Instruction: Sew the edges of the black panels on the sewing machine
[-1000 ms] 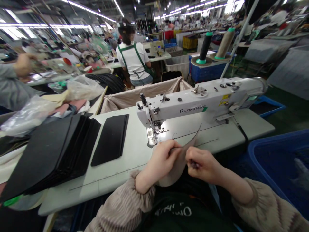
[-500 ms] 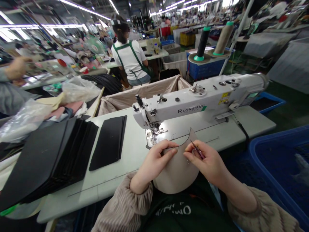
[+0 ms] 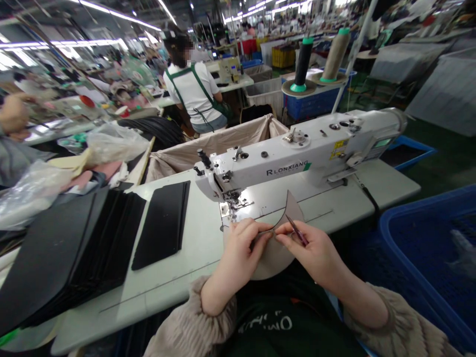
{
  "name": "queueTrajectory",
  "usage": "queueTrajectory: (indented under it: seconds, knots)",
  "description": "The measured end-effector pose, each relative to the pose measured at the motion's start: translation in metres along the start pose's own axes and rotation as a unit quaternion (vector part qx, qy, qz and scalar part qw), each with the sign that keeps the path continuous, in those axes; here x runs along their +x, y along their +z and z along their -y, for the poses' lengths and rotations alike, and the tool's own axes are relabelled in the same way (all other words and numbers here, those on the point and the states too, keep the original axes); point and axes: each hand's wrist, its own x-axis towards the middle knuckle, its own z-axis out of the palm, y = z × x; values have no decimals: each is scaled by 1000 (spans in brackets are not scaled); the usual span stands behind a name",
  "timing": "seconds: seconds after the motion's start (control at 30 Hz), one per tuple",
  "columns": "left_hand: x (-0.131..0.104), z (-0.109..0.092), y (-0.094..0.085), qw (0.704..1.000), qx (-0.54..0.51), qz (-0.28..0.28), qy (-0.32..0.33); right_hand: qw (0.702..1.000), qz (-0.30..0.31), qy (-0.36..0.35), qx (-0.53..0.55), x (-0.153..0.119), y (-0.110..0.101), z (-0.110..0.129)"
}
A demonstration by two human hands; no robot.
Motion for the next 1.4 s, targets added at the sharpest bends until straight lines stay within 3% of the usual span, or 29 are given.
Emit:
queueTrajectory:
  seconds: [0.2, 0.4, 0.67, 0.9, 1.07, 1.27, 1.4]
  knots:
    - [-2, -8, 9, 988, 113, -21, 100, 993, 22, 70, 93, 3, -5, -4]
    - [-3, -11, 16, 981, 147, 7, 125, 988, 0, 85, 128, 4, 1, -16]
    - [-2, -16, 16, 999, -3, 36, 34, 988, -19, 49, 145, 4, 5, -14]
    - [-1, -18, 17, 993, -96, 45, -48, 991, 8, 15, 136, 5, 2, -18]
    - [-4, -14, 20, 986, -145, 49, -73, 994, 29, 5, 106, 1, 1, -19]
    - [-22, 14, 33, 980, -171, 47, -95, 987, 24, -92, -127, 0, 23, -22]
    - [-35, 41, 43, 977, -148, 41, -145, 978, 47, -92, -179, 12, 53, -42]
